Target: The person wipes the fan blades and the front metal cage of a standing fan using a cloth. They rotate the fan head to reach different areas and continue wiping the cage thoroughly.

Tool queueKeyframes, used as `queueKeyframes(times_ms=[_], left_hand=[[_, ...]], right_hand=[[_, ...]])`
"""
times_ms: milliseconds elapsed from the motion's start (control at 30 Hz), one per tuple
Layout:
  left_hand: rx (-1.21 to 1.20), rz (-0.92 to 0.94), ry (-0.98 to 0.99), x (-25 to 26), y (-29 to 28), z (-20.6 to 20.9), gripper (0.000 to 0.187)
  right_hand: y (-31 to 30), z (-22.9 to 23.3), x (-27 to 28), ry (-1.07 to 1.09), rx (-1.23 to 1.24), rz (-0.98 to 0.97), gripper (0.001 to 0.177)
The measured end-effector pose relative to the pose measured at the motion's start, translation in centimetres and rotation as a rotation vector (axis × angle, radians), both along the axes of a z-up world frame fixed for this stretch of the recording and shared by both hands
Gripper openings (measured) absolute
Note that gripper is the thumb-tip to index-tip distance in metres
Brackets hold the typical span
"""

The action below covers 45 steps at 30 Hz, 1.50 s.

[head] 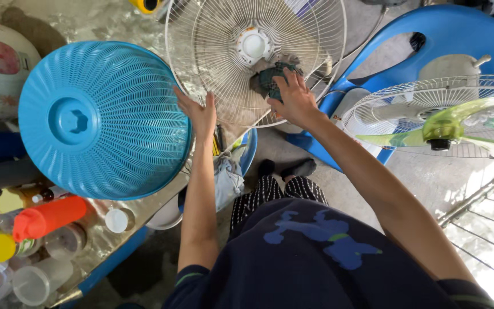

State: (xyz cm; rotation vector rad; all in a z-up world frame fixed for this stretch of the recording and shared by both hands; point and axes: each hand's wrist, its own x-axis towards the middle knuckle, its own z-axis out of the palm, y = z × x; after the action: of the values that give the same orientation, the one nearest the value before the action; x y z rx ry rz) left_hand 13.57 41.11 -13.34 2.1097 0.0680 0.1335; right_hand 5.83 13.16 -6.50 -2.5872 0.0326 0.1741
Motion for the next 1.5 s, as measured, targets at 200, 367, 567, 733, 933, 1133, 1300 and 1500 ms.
queueKeyframes(times_ms=[200, 367, 567, 733, 933, 1133, 1300, 1500], left_hand=[[-1.047, 0.041, 0.532, 1.4, 1.3, -5.7, 0.073], [-1.218, -0.131, 0.879, 3.2, 1.7, -2.9, 0.097], [-1.304, -0.237, 0.794, -0.6, 3.3, 5.1, 0.097], [-1.355, -0.508, 0.647, -5.6, 5.4, 11.6, 0.101], [-1.332, -0.776, 0.502, -10.4, 2.3, 17.2, 0.102], [-1.287, -0.834, 0.415, -10.4, 0.9, 16.8, 0.106], [-1.304, -1.002, 0.339, -12.2, -0.8, 15.9, 0.1], [-1.276, -1.024, 0.328, -13.6, -1.4, 18.4, 0.101]], right_hand=[[2.6, -3.8, 2.1, 0.192, -0.181, -0.093, 0.093], [1.3, -2.3, 2.1, 0.116, -0.091, -0.235, 0.075], [-0.4, 3.3, 0.6, -0.252, 0.674, -0.474, 0.05], [0.6, 8.4, -0.3, -0.595, 0.467, -0.42, 0.053], [7.3, 13.8, 3.2, -0.869, -0.051, -0.182, 0.065], [11.3, 16.1, -4.9, -0.729, -0.126, 0.157, 0.059], [9.2, 17.3, -8.2, -0.807, -0.156, -0.118, 0.058], [7.6, 17.3, -16.0, -0.657, -0.141, -0.006, 0.061]])
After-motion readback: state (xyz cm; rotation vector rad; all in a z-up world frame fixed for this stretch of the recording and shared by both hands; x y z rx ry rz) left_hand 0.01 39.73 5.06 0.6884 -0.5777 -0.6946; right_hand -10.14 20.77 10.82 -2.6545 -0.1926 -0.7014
